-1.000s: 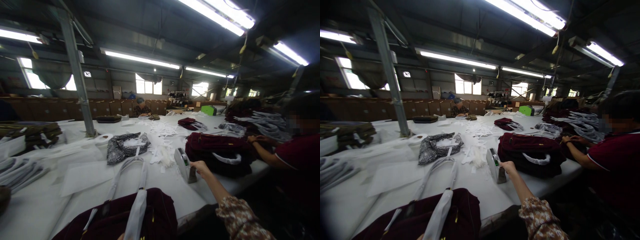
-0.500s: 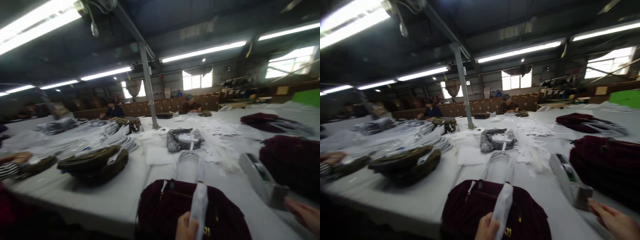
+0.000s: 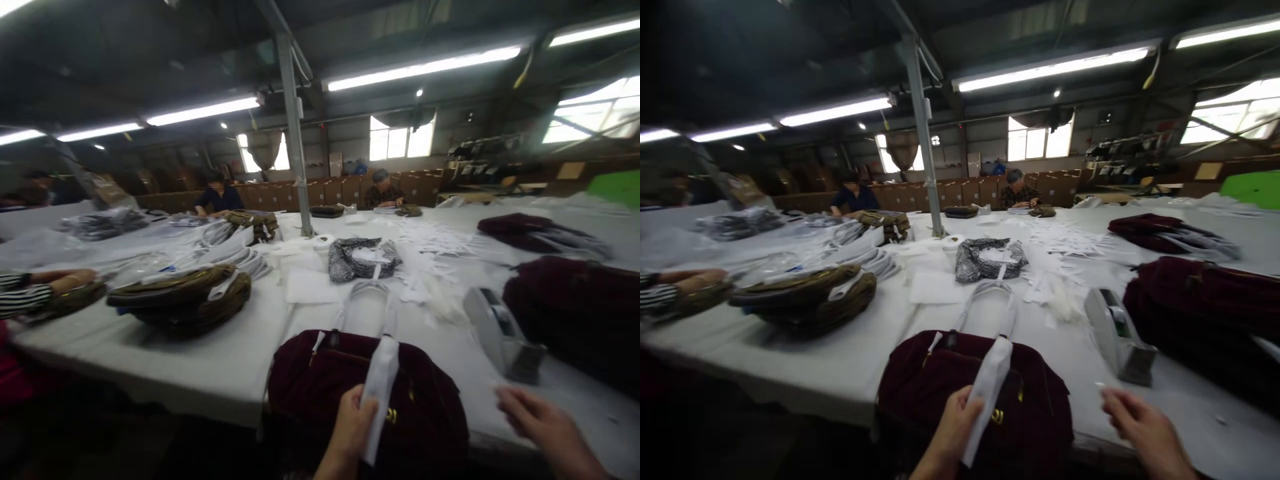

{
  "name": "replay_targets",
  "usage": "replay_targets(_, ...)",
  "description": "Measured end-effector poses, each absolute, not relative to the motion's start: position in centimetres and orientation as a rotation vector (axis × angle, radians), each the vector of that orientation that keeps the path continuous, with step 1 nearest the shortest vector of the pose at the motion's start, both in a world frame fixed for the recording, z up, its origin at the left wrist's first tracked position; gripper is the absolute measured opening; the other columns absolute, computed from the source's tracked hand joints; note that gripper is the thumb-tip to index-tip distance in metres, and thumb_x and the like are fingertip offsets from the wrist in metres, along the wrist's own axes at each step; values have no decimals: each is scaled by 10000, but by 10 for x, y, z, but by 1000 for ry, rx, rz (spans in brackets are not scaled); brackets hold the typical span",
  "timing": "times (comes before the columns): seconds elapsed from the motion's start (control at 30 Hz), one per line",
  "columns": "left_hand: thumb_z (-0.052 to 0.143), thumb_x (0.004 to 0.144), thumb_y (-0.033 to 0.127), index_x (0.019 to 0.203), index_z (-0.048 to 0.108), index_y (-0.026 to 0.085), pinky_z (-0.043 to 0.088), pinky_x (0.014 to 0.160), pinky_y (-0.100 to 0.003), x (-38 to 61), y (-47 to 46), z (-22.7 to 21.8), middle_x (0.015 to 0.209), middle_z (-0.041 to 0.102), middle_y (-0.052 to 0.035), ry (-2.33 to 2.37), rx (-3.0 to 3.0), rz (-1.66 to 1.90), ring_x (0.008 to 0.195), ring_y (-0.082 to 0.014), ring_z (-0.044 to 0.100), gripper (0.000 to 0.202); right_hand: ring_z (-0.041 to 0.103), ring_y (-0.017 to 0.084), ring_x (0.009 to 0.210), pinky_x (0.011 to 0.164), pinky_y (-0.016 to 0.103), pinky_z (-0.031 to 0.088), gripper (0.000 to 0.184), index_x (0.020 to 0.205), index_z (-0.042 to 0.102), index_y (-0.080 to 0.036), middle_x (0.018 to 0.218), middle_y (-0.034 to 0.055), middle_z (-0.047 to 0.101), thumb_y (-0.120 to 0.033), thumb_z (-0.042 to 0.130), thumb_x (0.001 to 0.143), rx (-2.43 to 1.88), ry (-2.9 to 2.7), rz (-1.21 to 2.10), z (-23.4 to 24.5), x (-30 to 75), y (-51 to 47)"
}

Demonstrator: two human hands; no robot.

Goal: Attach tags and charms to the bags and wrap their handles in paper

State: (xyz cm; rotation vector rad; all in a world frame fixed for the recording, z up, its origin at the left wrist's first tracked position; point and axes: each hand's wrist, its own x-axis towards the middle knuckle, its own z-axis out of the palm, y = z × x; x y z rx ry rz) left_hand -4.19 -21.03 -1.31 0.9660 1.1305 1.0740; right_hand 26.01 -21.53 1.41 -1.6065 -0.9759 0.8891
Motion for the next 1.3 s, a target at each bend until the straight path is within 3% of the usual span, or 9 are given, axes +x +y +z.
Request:
replay_targets(0.13,549,706,301,758,583,113,303,489,-206,-43,-213,-9,586,501,24,1108,1001,1027,531,-92,403,199,490,106,475,434,218,360,331,677,616,-181,588,23,597,-506,589,731,-1442,-1320,1274,35,176,-227)
replay_targets(0.23,555,715,302,765,592,111,334,507,-211,-43,-216,-6,605,551,11,1111,1041,1025,550,-108,453,201,487,91,481,424,187,328,336,714,594,-145,604,9,595,-473,555,774,-1320,-1444,1395,41,125,-223)
replay_targets(0.4,558,739,331,778,598,109,367,535,-220,-43,-218,-7,652,601,-15,1126,1104,1041,594,-133,504,229,479,93,448,420,190,329,352,640,593,-127,550,11,585,-447,540,777,-1393,-1527,1318,21,101,-213)
replay_targets(0.67,519,782,444,730,586,118,358,535,-215,-41,-221,-1,627,562,-6,1212,1215,1047,607,-137,490,337,503,120,437,406,202,297,396,510,567,-154,478,22,584,-471,554,746,-1696,-1605,1003,15,94,-203)
replay_targets(0.83,523,779,414,685,571,127,360,554,-221,-38,-224,3,624,553,-2,1277,1228,1091,624,-142,489,306,518,130,464,419,209,285,419,457,523,-159,470,20,571,-486,594,709,-1743,-1613,838,12,90,-201)
replay_targets(1.03,575,741,404,796,586,109,344,513,-225,-43,-221,5,611,569,-3,1039,996,1002,562,-128,484,300,443,87,355,337,187,268,375,530,526,-157,467,6,554,-484,576,708,-1683,-1487,1189,11,94,-200)
replay_targets(1.3,604,687,422,736,578,121,301,468,-216,-43,-209,-6,569,558,-6,1018,941,965,499,-102,432,307,441,60,334,306,153,270,268,617,543,-138,485,-9,570,-387,631,662,-1547,-1310,1487,19,99,-199)
